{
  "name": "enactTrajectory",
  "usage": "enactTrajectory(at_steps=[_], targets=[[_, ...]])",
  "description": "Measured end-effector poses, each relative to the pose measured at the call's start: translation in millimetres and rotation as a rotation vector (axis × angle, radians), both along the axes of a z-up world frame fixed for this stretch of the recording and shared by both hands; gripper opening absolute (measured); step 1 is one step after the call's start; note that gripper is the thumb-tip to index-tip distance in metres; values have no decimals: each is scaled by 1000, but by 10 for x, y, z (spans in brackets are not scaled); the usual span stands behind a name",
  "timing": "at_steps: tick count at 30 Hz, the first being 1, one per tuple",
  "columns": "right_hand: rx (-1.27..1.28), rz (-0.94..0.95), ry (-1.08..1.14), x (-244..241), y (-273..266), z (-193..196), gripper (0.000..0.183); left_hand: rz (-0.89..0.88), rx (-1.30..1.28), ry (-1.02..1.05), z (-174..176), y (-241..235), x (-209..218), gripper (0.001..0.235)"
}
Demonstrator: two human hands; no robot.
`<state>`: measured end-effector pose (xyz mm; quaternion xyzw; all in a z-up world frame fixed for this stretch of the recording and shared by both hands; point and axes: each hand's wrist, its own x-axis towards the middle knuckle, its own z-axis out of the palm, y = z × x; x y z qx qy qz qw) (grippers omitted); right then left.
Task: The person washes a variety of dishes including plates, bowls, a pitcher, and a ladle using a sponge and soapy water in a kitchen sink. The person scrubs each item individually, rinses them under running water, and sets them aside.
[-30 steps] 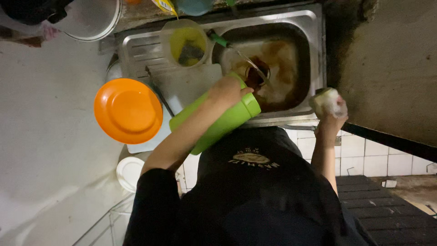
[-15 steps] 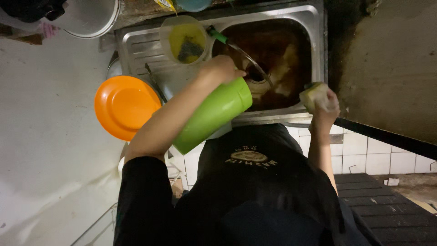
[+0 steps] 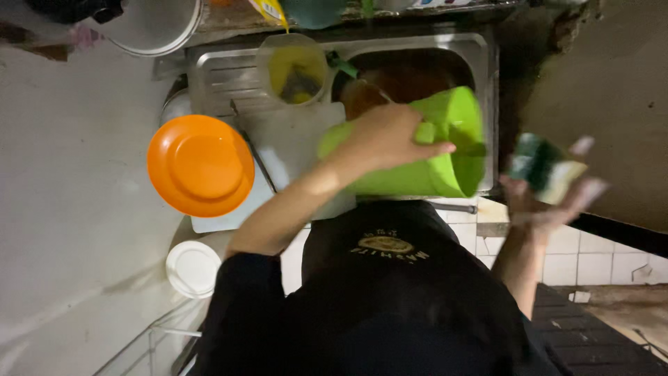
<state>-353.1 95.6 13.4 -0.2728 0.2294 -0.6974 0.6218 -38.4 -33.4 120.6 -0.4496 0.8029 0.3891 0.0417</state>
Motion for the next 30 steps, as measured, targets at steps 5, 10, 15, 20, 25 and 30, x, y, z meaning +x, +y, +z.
enactTrajectory(at_steps=[5,10,15,20,25,30], targets=[[-43,-105,190,-225,5,386,76,192,-68,323,-757,468,-227,68],[114,187,281,-154,-186,69,33,565,-294,644,-2163,794,-361,56],[443,281,466,549,-740,-523,50,630,34,693,-3282,923,-390,61],[862,155,271,809,-1020,-1446,38,750,98,657,-3642,1030,-159,53],[961,87,241,722,-1101,-2526,16,766,60,735,-3253,987,-81,66],[927,4,427,881,-1240,-2682,17,851,194,633,-2531,661,-26,82]])
